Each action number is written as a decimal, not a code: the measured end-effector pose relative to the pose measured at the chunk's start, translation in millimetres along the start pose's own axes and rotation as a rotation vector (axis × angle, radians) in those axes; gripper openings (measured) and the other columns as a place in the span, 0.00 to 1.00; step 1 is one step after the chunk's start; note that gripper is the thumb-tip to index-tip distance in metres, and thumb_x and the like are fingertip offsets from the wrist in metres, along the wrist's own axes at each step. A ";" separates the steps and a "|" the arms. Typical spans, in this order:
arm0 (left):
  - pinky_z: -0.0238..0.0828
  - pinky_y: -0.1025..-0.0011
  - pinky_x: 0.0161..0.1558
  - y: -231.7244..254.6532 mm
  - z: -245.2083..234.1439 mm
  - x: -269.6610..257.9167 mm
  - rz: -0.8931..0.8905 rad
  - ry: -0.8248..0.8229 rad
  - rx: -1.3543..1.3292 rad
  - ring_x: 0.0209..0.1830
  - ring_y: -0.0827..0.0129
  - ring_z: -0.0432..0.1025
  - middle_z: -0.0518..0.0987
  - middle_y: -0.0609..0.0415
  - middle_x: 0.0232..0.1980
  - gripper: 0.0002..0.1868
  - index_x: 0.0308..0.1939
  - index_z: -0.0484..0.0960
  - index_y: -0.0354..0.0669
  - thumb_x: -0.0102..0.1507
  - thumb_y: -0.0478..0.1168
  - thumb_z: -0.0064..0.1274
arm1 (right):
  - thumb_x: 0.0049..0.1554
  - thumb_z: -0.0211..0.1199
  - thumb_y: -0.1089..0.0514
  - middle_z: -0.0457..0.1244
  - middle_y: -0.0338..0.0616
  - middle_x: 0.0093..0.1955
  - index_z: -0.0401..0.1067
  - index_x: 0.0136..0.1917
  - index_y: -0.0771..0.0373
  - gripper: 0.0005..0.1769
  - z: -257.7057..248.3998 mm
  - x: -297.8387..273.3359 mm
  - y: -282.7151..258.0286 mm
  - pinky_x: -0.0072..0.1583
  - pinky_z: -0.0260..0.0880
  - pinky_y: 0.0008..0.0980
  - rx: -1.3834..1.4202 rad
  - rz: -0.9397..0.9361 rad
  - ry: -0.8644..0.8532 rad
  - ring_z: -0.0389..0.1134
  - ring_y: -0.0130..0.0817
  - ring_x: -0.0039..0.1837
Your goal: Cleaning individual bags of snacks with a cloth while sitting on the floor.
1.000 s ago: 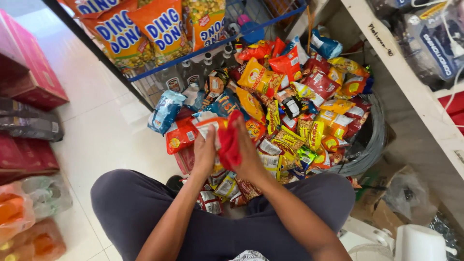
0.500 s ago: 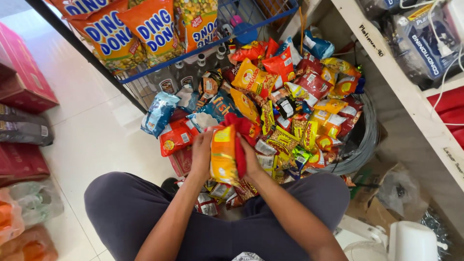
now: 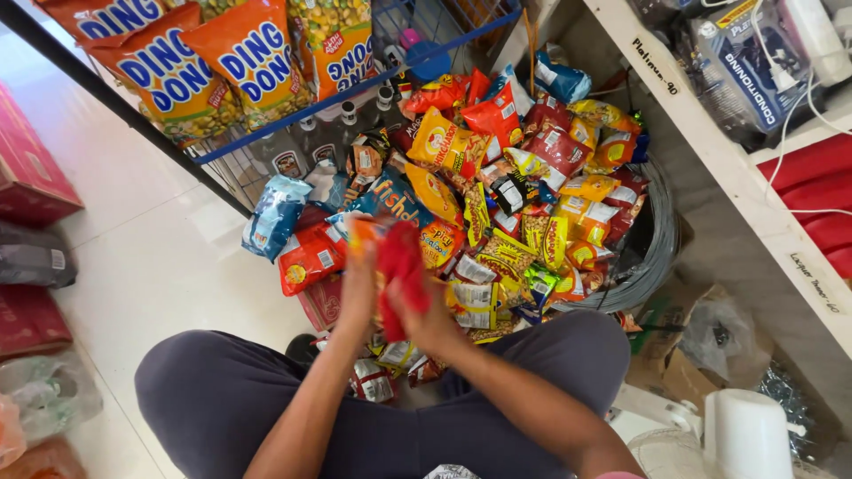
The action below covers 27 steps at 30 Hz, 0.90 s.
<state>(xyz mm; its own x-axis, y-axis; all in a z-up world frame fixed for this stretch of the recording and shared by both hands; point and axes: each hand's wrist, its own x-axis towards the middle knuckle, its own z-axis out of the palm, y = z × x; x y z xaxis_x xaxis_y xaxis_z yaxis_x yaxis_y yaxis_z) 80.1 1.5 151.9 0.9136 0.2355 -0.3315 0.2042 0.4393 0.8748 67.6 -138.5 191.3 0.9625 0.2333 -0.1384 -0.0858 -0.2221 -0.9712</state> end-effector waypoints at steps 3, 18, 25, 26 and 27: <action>0.72 0.61 0.55 3.5 -14.4 17.0 -0.124 -0.028 -0.396 0.53 0.61 0.74 0.78 0.47 0.56 0.32 0.64 0.71 0.40 0.69 0.63 0.45 | 0.64 0.57 0.46 0.56 0.61 0.74 0.57 0.77 0.67 0.36 10.0 -21.5 -13.8 0.75 0.55 0.50 -0.219 -0.319 -0.189 0.55 0.54 0.76; 0.74 0.66 0.46 -2.3 15.1 -24.8 -0.329 -0.348 -0.216 0.43 0.68 0.77 0.82 0.51 0.50 0.26 0.64 0.75 0.38 0.70 0.53 0.47 | 0.68 0.52 0.45 0.67 0.50 0.66 0.69 0.71 0.67 0.28 -42.5 55.2 13.4 0.67 0.65 0.40 0.172 -0.003 -0.021 0.66 0.39 0.65; 0.75 0.68 0.55 4.5 3.9 -9.7 -0.115 -0.178 -0.292 0.51 0.72 0.79 0.84 0.58 0.54 0.24 0.60 0.78 0.41 0.66 0.53 0.50 | 0.66 0.55 0.44 0.67 0.51 0.66 0.66 0.71 0.66 0.29 -8.5 16.7 -12.4 0.69 0.67 0.41 -0.194 -0.235 0.038 0.69 0.43 0.70; 0.75 0.68 0.55 -3.2 -3.9 0.1 -0.110 -0.172 -0.294 0.51 0.72 0.79 0.84 0.58 0.54 0.24 0.60 0.78 0.41 0.66 0.53 0.50 | 0.66 0.55 0.44 0.67 0.51 0.66 0.66 0.71 0.66 0.29 -4.1 8.1 -17.0 0.69 0.67 0.41 -0.193 -0.239 0.031 0.69 0.43 0.70; 0.75 0.66 0.52 -10.9 -11.5 9.9 -0.264 -0.179 -0.472 0.47 0.67 0.79 0.84 0.54 0.50 0.27 0.57 0.79 0.41 0.67 0.59 0.48 | 0.66 0.56 0.47 0.60 0.57 0.74 0.58 0.75 0.69 0.32 -0.2 -0.5 -21.5 0.74 0.59 0.45 -0.270 -0.373 0.006 0.61 0.50 0.76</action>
<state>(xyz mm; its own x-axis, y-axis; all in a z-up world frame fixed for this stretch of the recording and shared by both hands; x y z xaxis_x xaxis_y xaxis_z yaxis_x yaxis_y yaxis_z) 82.9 9.1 135.0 0.9065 -0.0671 -0.4167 0.2919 0.8129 0.5041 69.0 -134.0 212.3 0.9164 0.3386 0.2133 0.3364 -0.3630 -0.8689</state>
